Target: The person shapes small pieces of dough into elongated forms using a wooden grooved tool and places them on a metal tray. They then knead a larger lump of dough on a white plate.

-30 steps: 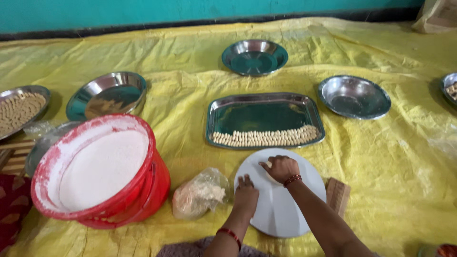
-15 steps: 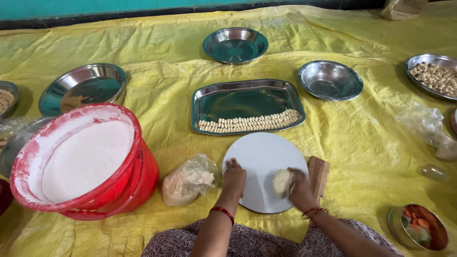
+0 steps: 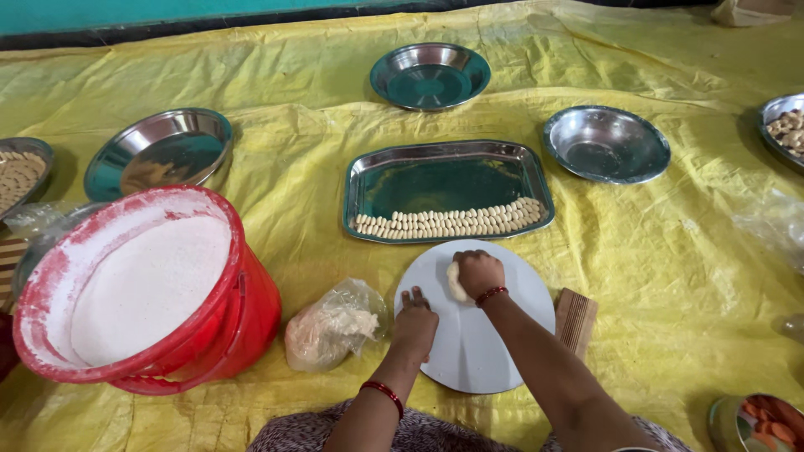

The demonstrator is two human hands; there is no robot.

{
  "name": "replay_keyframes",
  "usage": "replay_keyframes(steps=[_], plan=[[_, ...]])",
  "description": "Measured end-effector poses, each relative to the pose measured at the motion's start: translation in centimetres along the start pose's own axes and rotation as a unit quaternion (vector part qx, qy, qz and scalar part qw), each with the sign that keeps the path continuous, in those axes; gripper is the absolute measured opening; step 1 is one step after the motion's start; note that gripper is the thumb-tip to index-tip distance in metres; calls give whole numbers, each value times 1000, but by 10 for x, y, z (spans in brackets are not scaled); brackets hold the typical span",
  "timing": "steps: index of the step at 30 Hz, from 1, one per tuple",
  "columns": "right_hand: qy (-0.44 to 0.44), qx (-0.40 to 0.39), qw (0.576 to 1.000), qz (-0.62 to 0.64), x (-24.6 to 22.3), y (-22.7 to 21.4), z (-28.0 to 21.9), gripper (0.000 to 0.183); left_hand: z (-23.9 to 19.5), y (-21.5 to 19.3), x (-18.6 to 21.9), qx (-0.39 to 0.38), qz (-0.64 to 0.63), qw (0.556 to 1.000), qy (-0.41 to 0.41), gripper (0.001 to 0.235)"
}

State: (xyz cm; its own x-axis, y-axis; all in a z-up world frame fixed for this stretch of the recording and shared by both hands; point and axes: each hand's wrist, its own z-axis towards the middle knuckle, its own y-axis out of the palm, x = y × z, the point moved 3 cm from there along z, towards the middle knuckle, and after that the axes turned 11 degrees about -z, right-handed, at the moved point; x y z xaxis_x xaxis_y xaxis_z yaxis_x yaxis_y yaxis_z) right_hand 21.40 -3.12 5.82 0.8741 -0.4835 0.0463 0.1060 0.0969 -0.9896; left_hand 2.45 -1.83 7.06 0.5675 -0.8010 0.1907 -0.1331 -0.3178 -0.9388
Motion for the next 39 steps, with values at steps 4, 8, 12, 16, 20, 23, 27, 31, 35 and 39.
replay_keyframes(steps=[4, 8, 12, 16, 20, 23, 27, 31, 35, 39], plan=[[-40, 66, 994, -81, -15, -25, -37, 16, 3, 2, 6, -13, 16, 1000, -9, 93], [-102, 191, 972, -87, -27, -77, -123, 51, 4, -1, 9, -29, 17, 999, -17, 74], [-112, -133, 982, -68, -10, -100, -171, 91, 0, -7, 8, -18, 21, 999, -16, 72], [-105, -100, 987, 71, 0, -101, -173, 80, -6, -10, 9, -14, -51, 998, -20, 58], [-112, -12, 994, 18, -16, -73, -147, 65, -7, -17, 9, -38, 10, 999, -14, 78], [-67, -24, 997, 26, -11, -51, -118, 39, -11, -16, 7, -35, 6, 999, -4, 91], [-47, -25, 998, -12, -8, -32, -67, 25, -7, -12, 7, -32, 32, 999, 20, 101], [-28, -51, 998, -18, -7, -25, -14, 41, -7, -7, 6, 9, 5, 1000, 12, 96], [-14, -51, 998, -23, -14, -32, -11, 40, -4, -6, 6, -8, 2, 1000, 3, 96], [-84, 19, 995, -45, -16, -37, -66, 43, -1, -13, 10, -8, -19, 1000, -2, 94]])
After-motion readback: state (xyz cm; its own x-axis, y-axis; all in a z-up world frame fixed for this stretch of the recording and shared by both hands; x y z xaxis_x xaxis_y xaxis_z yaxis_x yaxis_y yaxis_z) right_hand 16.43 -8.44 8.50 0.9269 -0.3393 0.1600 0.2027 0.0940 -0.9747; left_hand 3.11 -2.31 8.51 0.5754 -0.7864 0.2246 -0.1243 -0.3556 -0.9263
